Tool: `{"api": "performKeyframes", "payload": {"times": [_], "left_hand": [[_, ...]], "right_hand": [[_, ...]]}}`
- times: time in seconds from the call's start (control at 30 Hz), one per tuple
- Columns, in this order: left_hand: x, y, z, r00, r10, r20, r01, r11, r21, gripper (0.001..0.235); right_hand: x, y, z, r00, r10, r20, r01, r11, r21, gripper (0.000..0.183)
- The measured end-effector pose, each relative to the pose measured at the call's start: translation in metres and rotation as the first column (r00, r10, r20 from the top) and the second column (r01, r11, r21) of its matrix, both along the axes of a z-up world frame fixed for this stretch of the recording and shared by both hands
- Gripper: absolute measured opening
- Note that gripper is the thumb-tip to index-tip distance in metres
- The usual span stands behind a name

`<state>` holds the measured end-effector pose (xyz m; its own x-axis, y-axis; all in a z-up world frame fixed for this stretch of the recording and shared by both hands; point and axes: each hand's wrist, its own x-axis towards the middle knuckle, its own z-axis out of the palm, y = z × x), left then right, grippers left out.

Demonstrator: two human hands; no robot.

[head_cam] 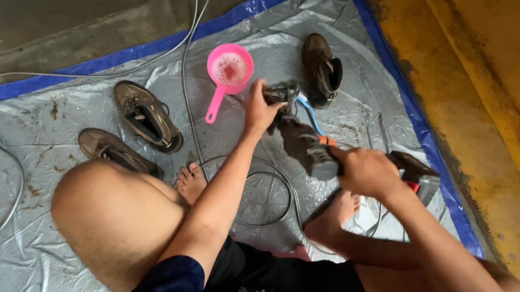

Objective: The person scrubs a brown shoe with a green brush and then rinses it using a handheld pressure washer. The person handles the shoe and tools while sitting on a tarp.

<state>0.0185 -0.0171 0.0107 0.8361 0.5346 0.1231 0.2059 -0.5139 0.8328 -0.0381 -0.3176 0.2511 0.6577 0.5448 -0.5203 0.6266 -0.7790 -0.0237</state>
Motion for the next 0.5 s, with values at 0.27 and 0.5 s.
{"api": "performKeyframes", "payload": {"times": [0.27, 0.5], "left_hand": [[-0.003, 0.003, 0.069, 0.877, -0.159, 0.453, 0.135, 0.987, 0.086, 0.07], [-0.005, 0.007, 0.071, 0.84, -0.175, 0.514, 0.132, 0.984, 0.12, 0.064]], "right_hand": [[0.007, 0.002, 0.047, 0.995, -0.104, 0.007, 0.103, 0.99, 0.094, 0.075], [0.001, 0.007, 0.055, 0.996, -0.082, 0.037, 0.078, 0.992, 0.094, 0.067]]}}
